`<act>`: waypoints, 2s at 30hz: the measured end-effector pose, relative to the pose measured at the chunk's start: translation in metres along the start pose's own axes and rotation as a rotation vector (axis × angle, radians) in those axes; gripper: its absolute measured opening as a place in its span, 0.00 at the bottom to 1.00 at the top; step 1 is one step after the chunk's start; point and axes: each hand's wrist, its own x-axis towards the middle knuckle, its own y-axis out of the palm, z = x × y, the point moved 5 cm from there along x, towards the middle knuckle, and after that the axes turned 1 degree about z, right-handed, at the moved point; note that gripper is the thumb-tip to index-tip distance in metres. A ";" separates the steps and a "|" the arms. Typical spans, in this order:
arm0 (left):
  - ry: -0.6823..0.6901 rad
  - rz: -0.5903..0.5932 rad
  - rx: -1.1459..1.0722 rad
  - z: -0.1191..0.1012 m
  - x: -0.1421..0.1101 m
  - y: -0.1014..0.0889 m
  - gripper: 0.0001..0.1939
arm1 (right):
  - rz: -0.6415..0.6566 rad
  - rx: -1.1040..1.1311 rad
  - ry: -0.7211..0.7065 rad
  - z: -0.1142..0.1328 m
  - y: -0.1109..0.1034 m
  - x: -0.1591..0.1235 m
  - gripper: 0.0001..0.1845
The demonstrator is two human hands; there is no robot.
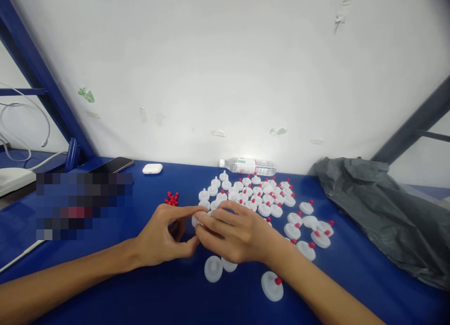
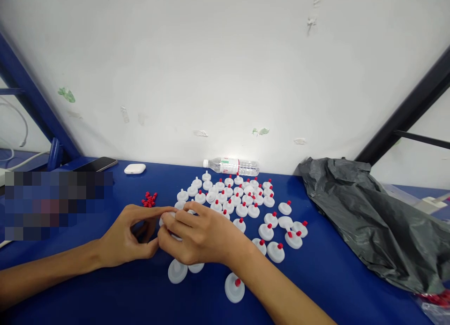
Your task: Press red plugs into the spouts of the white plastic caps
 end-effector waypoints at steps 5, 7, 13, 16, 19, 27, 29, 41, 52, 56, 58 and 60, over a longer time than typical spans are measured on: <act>0.026 -0.004 0.031 -0.006 -0.001 -0.005 0.21 | 0.011 0.014 0.100 -0.015 -0.007 -0.001 0.08; -0.032 -0.003 0.064 -0.008 0.001 -0.005 0.18 | 0.054 0.012 0.165 -0.025 -0.008 -0.005 0.07; -0.140 0.060 0.260 0.000 0.002 0.000 0.08 | 0.224 0.025 0.299 -0.046 0.003 -0.023 0.10; -0.114 0.020 0.429 0.007 0.004 -0.006 0.08 | 0.364 0.042 0.320 -0.046 0.013 -0.029 0.14; -0.098 0.018 0.636 0.014 0.008 -0.009 0.11 | 0.483 0.077 0.350 -0.045 0.020 -0.032 0.14; -0.162 0.118 0.766 0.022 0.008 -0.006 0.18 | 0.563 0.135 0.410 -0.046 0.023 -0.032 0.14; -0.188 0.133 0.745 0.022 0.008 -0.005 0.18 | 0.561 0.123 0.404 -0.046 0.021 -0.032 0.13; -0.159 0.091 0.751 0.018 0.006 -0.006 0.17 | 0.600 0.120 0.435 -0.047 0.021 -0.032 0.13; -0.198 0.151 0.750 0.022 0.008 -0.003 0.18 | 0.456 0.592 0.559 -0.027 0.023 -0.022 0.15; -0.196 0.153 0.700 0.022 0.009 -0.004 0.16 | 0.478 0.554 0.529 -0.023 0.029 -0.024 0.11; -0.191 0.158 0.685 0.023 0.008 -0.003 0.16 | 0.482 0.530 0.515 -0.023 0.029 -0.024 0.10; -0.194 0.159 0.680 0.024 0.007 -0.003 0.16 | 0.479 0.516 0.502 -0.023 0.028 -0.024 0.10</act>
